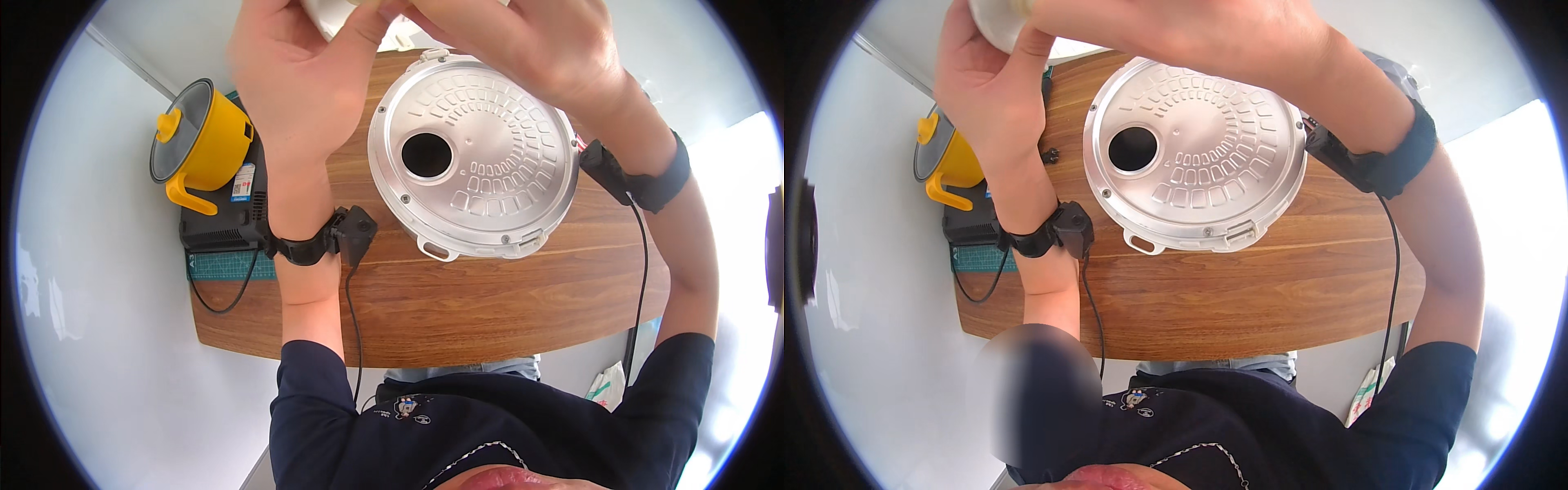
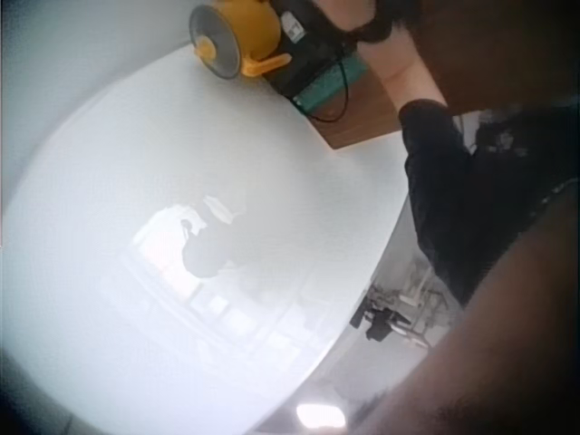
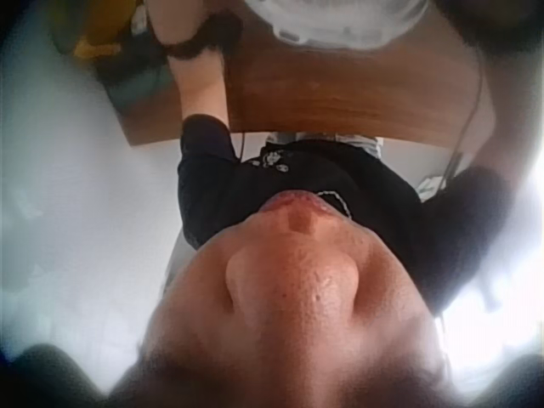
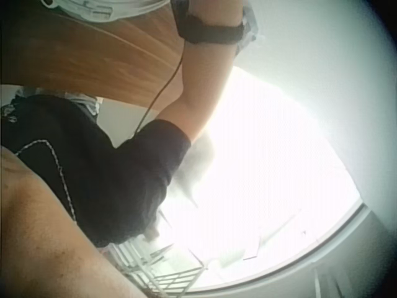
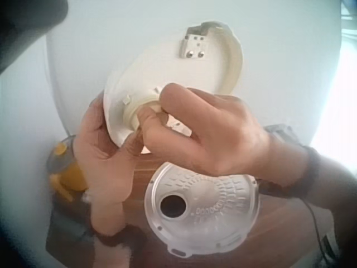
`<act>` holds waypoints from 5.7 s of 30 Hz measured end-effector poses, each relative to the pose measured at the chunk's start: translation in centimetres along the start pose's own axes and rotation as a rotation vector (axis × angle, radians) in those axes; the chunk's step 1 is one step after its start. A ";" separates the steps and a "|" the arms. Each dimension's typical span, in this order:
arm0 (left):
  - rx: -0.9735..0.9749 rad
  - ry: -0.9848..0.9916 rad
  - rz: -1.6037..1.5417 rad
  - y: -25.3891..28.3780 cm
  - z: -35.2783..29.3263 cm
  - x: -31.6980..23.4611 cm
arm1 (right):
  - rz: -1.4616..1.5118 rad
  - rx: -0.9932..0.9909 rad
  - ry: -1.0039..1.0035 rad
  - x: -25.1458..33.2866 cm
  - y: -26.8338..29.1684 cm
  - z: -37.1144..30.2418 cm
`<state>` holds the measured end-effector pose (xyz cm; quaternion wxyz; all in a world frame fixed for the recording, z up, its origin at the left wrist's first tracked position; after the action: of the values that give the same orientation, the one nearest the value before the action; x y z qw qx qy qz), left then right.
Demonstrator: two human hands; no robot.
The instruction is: The person uses a screwdriver to tighten screws on a white plastic lid, then places the lid onto a white rice cooker pot. They open the lid to reveal the interior and remove a small plastic component from the lid's underside.
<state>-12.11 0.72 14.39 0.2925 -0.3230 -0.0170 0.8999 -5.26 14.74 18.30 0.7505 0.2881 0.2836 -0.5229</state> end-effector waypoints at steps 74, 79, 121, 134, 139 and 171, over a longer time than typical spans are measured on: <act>0.270 1.181 -0.215 -5.9 -27.3 -1.1 | 0.816 0.553 -1.418 21.0 17.8 -12.6; 0.352 1.109 -0.256 -6.5 -26.5 -0.8 | 0.728 0.567 -1.359 19.7 18.5 -11.8; 0.270 1.186 -0.278 -6.4 -27.0 0.4 | 0.699 0.627 -1.388 20.2 18.6 -12.3; 0.244 1.254 -0.340 -6.4 -27.0 0.6 | 0.668 0.722 -1.366 19.8 18.6 -12.2; 0.215 1.256 -0.454 -6.1 -27.1 0.6 | 0.657 0.686 -1.333 19.7 18.5 -12.5; 0.324 1.073 -0.261 -6.5 -26.6 -0.9 | 0.790 0.594 -1.390 19.4 18.1 -13.3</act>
<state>7.55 1.37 -4.73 0.4146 -0.6809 0.2321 0.5574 15.92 17.59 -2.29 0.7746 0.1645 -0.5118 -0.3333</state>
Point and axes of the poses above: each hand's wrist, its own z-axis towards the middle knuckle, its own y-axis out of the back of the hand, x = y × z, the point moved 4 cm from there along z, towards the middle knuckle, and after that the axes turned 2 degrees about z, right-handed, at the moved point
